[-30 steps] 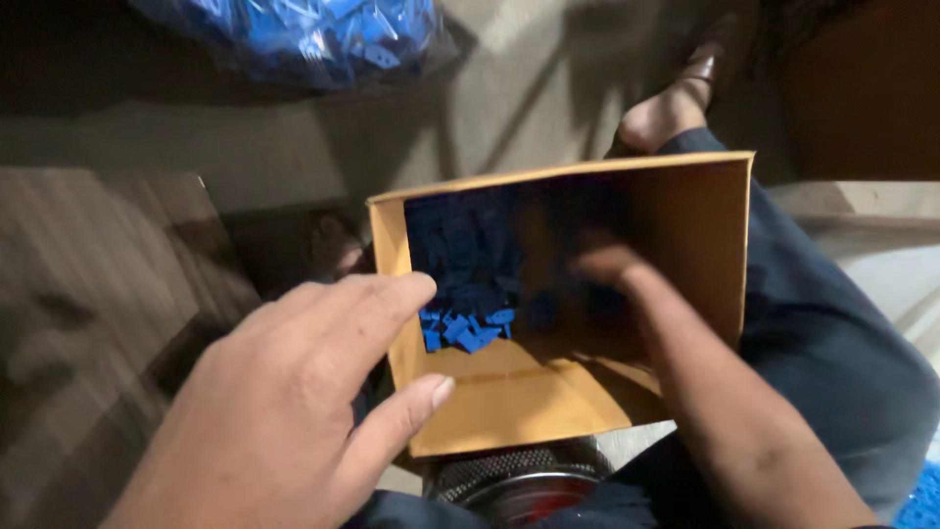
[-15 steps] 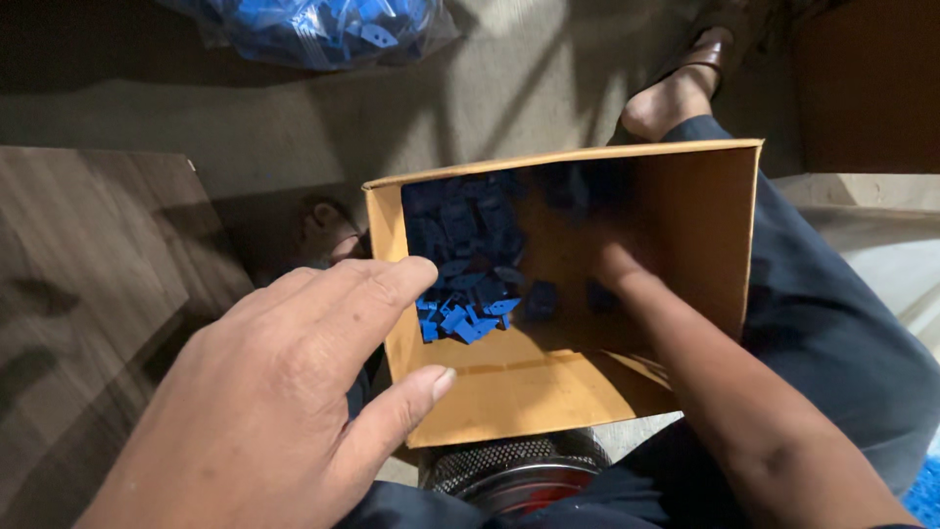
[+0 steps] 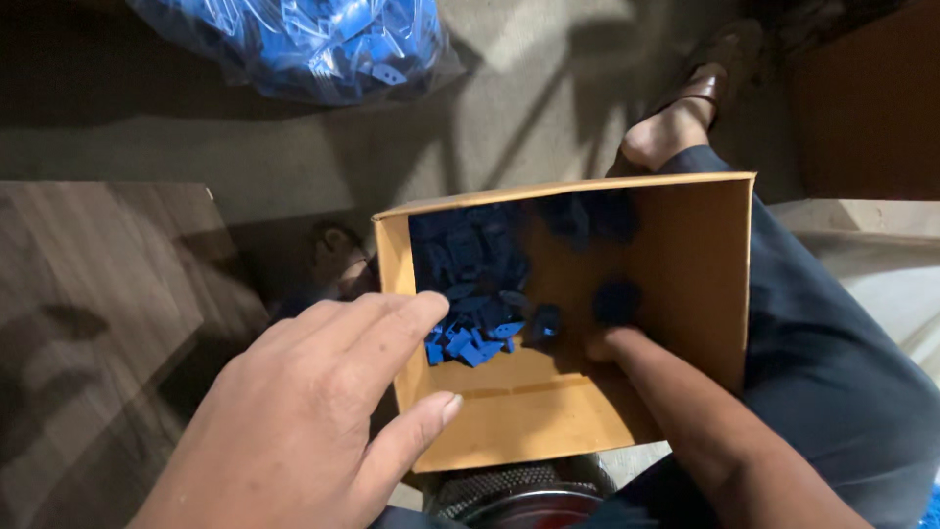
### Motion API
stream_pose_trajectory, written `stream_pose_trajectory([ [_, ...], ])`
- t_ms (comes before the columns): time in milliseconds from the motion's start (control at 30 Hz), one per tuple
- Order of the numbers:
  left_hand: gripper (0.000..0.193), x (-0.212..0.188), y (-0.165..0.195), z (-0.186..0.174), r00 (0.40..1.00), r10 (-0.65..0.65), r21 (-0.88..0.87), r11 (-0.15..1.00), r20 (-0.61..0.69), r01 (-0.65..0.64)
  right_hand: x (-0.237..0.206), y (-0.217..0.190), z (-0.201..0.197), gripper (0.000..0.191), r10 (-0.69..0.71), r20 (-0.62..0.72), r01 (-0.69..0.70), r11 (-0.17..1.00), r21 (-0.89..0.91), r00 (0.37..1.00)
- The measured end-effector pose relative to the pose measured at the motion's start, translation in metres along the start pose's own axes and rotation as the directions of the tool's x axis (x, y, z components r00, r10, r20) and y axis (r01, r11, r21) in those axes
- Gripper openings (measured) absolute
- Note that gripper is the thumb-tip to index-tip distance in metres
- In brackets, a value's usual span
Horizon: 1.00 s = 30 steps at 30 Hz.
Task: The person moves bags of plastic components into a large container and then uses a utility knife to trim excess material from individual blue plastic parts.
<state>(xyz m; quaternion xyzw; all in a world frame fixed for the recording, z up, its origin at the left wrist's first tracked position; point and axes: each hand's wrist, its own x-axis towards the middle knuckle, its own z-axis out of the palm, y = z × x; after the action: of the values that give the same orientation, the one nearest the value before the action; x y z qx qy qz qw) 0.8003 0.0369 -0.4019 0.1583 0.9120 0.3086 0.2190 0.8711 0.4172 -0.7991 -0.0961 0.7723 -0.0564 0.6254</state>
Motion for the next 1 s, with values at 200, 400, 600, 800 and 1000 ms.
stream_pose_trajectory([
  [200,0.055,0.001,0.006,-0.004,0.999,0.023,-0.003,1.0,-0.038,-0.023,0.004,0.014,-0.047,0.051,0.027,-0.187,-0.027,1.0,0.004,0.982],
  [400,0.053,-0.001,0.013,-0.01,0.997,0.026,-0.053,0.998,-0.078,-0.03,-0.024,-0.036,-0.068,0.05,-0.068,-0.234,0.075,0.997,0.025,0.97],
  [600,0.052,-0.003,0.013,-0.012,0.994,0.043,-0.074,0.996,-0.101,-0.05,-0.041,-0.104,-0.034,0.051,0.012,-0.423,0.034,0.994,0.101,0.906],
  [800,0.053,-0.004,0.007,-0.012,0.998,0.055,-0.109,0.992,-0.039,-0.059,-0.02,-0.114,-0.02,0.066,-0.014,-0.384,0.081,0.984,0.157,0.923],
  [1000,0.054,-0.003,0.006,-0.012,0.993,0.09,-0.098,0.99,-0.077,-0.098,-0.014,-0.093,-0.022,0.065,0.03,-0.34,0.048,0.975,0.219,0.94],
])
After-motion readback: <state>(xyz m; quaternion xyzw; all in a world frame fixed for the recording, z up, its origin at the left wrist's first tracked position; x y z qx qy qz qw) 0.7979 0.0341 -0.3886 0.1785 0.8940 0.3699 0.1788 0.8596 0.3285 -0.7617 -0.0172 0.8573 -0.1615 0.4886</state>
